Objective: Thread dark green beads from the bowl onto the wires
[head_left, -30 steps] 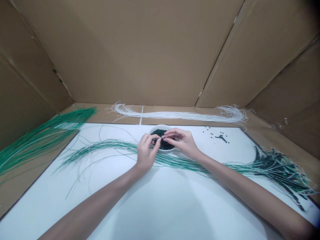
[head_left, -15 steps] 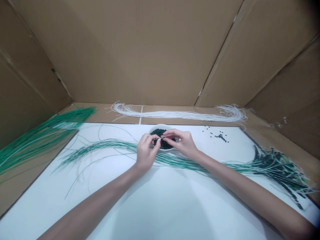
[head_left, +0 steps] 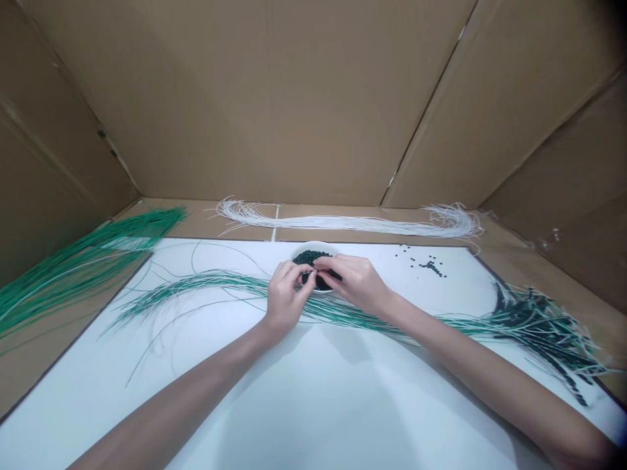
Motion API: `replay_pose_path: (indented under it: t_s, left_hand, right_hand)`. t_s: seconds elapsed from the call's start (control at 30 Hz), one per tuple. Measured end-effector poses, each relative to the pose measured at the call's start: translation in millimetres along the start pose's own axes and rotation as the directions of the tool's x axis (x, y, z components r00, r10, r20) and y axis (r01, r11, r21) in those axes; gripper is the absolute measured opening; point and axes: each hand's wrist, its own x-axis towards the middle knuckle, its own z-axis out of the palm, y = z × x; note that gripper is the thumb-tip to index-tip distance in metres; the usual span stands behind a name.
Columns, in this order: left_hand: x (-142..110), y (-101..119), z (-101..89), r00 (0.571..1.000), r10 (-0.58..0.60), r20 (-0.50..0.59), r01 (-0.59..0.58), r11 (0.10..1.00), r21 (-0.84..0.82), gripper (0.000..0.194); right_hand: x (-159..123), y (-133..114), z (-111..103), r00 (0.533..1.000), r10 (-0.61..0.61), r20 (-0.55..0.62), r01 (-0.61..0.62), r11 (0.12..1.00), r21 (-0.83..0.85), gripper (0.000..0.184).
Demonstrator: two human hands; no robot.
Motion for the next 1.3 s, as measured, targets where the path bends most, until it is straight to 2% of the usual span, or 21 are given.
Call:
replay_pose_path:
  t_s: [0.13, 0.2, 0.3, 0.4, 0.5, 0.67, 0.93, 1.3]
  left_hand:
    - [0.0, 0.9, -0.4, 1.0, -0.001, -0.012, 0.001, 1.0, -0.024, 0.01]
    - [-0.1, 1.0, -0.6, 1.0, -0.01, -0.013, 0.009, 1.0, -0.029, 0.01]
    - [0.1, 0.5, -0.8, 1.0, -0.023, -0.009, 0.023, 0.999, -0.022, 0.011]
    - [0.8, 0.5, -0.8, 1.0, -0.01, -0.025, 0.01, 1.0, -0.022, 0.01]
    - [1.3, 1.2, -0.7, 0.999, 0.002, -0.04, -0.003, 0.999, -0.032, 0.01]
    - [0.8, 1.5, -0.5, 0.999, 0.007, -0.031, -0.008, 0.999, -0.045, 0.01]
    - [-0.1, 1.6, -0.9, 0.999, -0.001, -0.039, -0.002, 0.997, -0.075, 0.011]
    - [0.2, 2.7, -1.6, 1.0, 0.016, -0.025, -0.018, 0.997, -0.079, 0.011]
  right_hand:
    - [0.8, -0.4, -1.2, 0.989, 0.142, -0.032, -0.133, 0.971, 0.199, 0.015]
    - [2.0, -0.2, -2.4, 0.971, 0.241, 0.007, -0.228, 0.911, 0.345, 0.015]
    - [4.0, 0.4, -2.8, 0.939, 0.326, 0.105, -0.33, 0.78, 0.532, 0.021]
    - [4.5, 2.0, -0.6, 0.913, 0.384, 0.14, -0.382, 0.679, 0.627, 0.022]
    - [3.7, 3.9, 1.9, 0.893, 0.426, 0.143, -0.407, 0.631, 0.66, 0.02]
    - [3.2, 5.3, 1.7, 0.889, 0.431, 0.157, -0.426, 0.649, 0.63, 0.015]
    - [3.7, 4.9, 0.8, 0.874, 0.457, 0.165, -0.447, 0.624, 0.641, 0.017]
    - [3.9, 4.6, 0.1, 0.872, 0.465, 0.155, -0.45, 0.633, 0.63, 0.019]
